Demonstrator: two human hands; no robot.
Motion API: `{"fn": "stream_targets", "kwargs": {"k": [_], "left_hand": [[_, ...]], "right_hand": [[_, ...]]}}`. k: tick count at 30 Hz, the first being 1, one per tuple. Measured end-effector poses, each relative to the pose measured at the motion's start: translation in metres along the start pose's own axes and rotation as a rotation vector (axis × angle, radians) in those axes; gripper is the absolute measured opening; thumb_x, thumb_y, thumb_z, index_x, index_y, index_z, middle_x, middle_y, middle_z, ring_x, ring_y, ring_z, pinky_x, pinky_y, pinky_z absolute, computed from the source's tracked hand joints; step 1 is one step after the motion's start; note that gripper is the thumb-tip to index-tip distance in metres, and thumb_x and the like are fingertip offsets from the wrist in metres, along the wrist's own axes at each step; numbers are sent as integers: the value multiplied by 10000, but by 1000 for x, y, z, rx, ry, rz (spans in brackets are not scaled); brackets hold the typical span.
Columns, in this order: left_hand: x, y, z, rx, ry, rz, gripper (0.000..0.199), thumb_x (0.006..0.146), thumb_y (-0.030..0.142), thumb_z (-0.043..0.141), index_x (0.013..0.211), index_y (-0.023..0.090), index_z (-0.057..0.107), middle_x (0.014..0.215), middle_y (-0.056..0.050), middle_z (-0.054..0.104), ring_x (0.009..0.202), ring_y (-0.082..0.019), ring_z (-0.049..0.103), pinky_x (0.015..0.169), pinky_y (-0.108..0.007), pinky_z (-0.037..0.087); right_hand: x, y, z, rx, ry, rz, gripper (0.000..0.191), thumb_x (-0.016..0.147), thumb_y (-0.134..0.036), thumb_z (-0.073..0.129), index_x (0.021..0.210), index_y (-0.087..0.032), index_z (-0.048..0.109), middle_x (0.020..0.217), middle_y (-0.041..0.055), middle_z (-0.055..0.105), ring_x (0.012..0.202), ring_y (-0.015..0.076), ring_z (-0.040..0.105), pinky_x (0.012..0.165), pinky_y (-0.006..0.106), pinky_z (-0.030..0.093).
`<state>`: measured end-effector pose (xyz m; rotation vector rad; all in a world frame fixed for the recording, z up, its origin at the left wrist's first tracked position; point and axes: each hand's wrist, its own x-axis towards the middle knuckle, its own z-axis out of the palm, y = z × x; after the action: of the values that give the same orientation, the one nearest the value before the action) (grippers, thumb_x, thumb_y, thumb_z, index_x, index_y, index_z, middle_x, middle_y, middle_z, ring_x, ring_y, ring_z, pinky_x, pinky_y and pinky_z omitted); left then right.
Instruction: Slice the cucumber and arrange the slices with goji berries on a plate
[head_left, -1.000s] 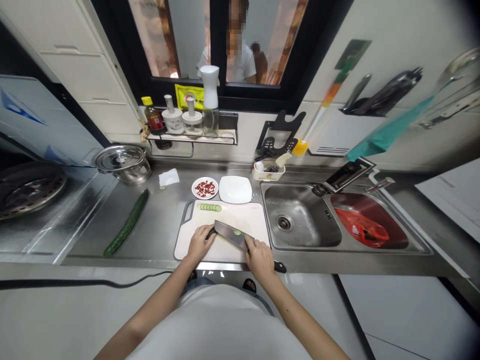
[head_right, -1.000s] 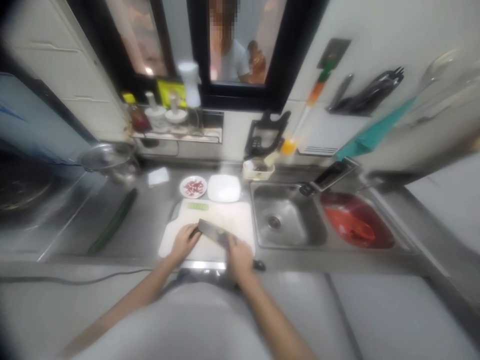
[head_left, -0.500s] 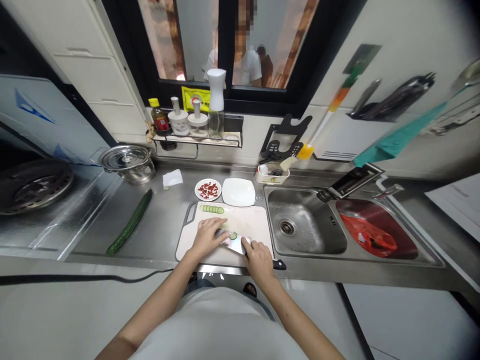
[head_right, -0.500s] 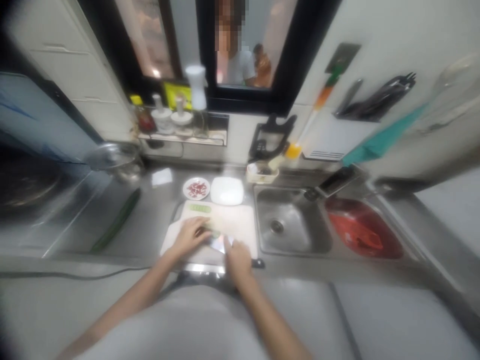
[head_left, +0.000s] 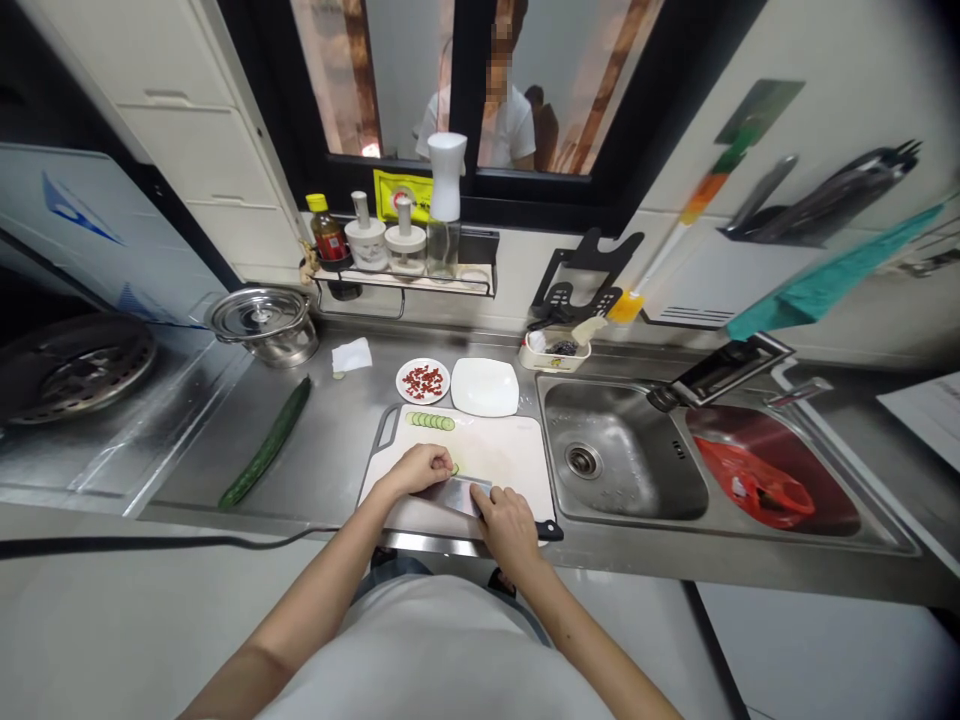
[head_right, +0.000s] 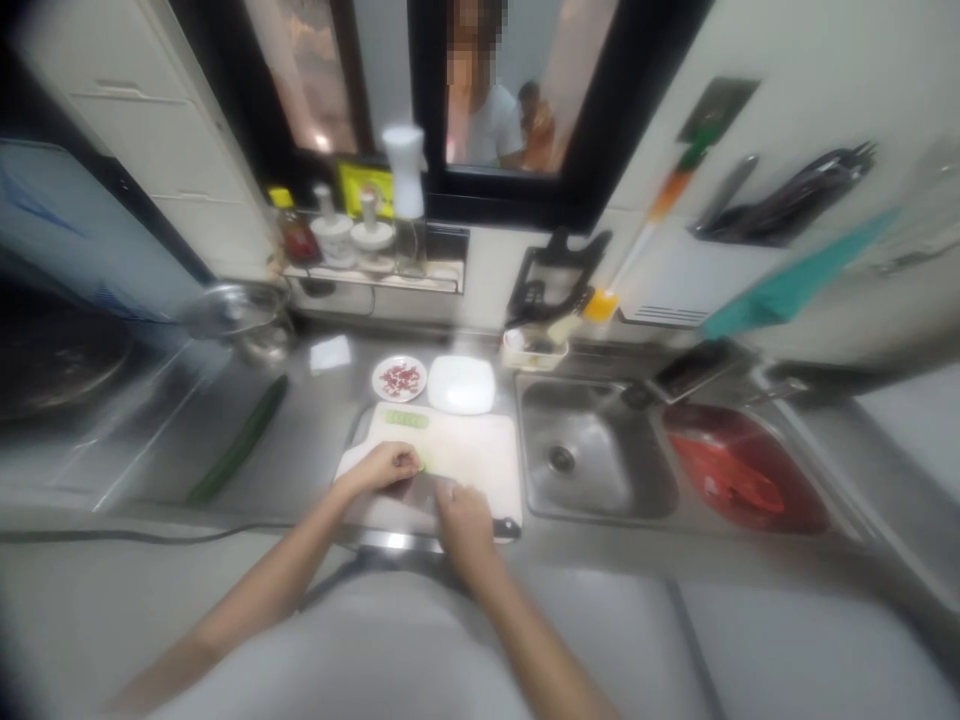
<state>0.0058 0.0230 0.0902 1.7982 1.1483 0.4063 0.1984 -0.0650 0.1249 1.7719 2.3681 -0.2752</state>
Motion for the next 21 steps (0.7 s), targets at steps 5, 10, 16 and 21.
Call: {"fn": "stream_targets", "kwargs": {"k": [5,10,16,21], "left_hand": [[12,-11,2,-82,207,-21,201,699,179,564,863,163,678,714,2,656,632,-116,573,612,-211,452],[38,-53,-34,-293,964,-359,312,711,205,596,1016,159,648,773,-20,652,674,-120,591,670,-228,478],[54,-111,-101,-480,1362,-689,388,713,193,568,1087,95,596,825,-67,653,673,-143,609,666,-278,499],[53,-140,-132,-410,1401,-752,211,637,165,600,831,88,630,748,-88,646,724,-232,623,699,-394,493]], "right_hand": [[6,-1,-1,15,-4,-5,407,870,-161,455,1266,-239,503,986,98,608,892,205,515,749,307,299],[11,3,-1,22,-27,21,412,868,-166,454,1267,-252,511,961,83,615,891,202,522,749,300,306],[12,13,-1,38,-49,73,411,856,-185,482,1258,-253,531,969,73,622,898,202,541,749,289,325],[10,20,0,78,-39,133,391,876,-239,474,1261,-260,538,971,70,636,886,193,555,752,279,344]]}}
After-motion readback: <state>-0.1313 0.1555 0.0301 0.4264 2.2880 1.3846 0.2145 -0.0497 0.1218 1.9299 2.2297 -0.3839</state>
